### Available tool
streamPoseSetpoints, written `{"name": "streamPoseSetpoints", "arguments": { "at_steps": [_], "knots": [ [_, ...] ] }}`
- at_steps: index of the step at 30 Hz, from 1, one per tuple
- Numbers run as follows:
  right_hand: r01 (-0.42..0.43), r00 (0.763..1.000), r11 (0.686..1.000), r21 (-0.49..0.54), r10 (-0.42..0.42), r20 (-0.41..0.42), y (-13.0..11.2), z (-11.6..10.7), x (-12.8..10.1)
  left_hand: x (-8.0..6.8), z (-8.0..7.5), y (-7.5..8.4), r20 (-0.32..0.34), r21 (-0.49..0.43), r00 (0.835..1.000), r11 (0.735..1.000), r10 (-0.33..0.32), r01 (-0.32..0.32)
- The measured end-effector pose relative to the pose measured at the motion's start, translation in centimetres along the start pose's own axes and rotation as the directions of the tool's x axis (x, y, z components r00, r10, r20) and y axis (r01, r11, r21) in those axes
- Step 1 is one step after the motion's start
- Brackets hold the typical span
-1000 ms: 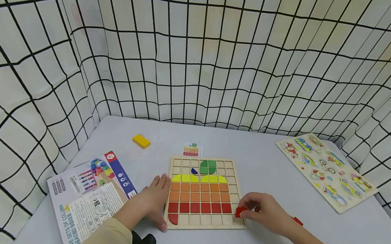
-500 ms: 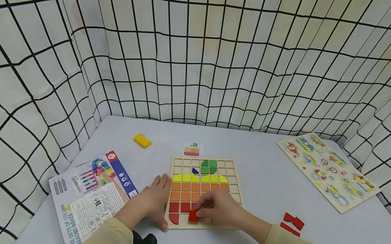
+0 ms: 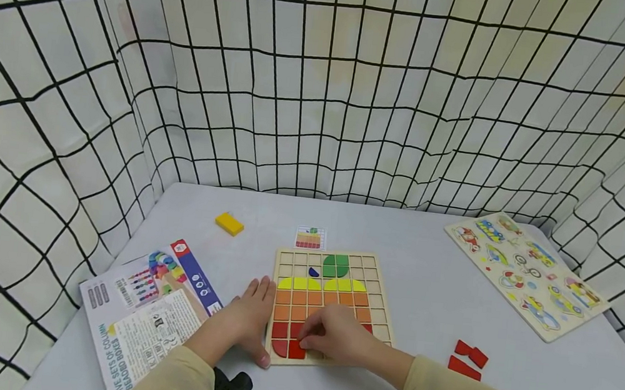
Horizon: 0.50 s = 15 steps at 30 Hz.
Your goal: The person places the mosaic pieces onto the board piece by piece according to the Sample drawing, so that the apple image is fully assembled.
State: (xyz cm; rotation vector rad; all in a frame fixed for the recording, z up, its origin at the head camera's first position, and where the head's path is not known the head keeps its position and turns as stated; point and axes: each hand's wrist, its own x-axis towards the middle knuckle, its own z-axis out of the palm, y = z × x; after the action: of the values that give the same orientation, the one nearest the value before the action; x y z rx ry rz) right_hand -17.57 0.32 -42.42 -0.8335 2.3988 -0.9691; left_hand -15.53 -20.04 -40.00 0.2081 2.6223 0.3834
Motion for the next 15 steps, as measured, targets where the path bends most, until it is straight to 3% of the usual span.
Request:
{"name": "streamPoseSetpoints", "arguments": {
  "at_steps": [9, 15],
  "knots": [
    [0.057, 0.998, 0.979, -0.194, -0.063, -0.029, -0.8, 0.5, 0.2, 0.0, -0.2, 0.1, 0.000, 0.020, 1.000, 1.000, 0.003, -0.003],
    [0.025, 0.999, 0.988, -0.154, -0.032, -0.042, -0.9, 0.2, -0.3, 0.0, 0.0, -0.1, -0.003, 0.024, 1.000, 1.000, 0.006, -0.006]
  ]
}}
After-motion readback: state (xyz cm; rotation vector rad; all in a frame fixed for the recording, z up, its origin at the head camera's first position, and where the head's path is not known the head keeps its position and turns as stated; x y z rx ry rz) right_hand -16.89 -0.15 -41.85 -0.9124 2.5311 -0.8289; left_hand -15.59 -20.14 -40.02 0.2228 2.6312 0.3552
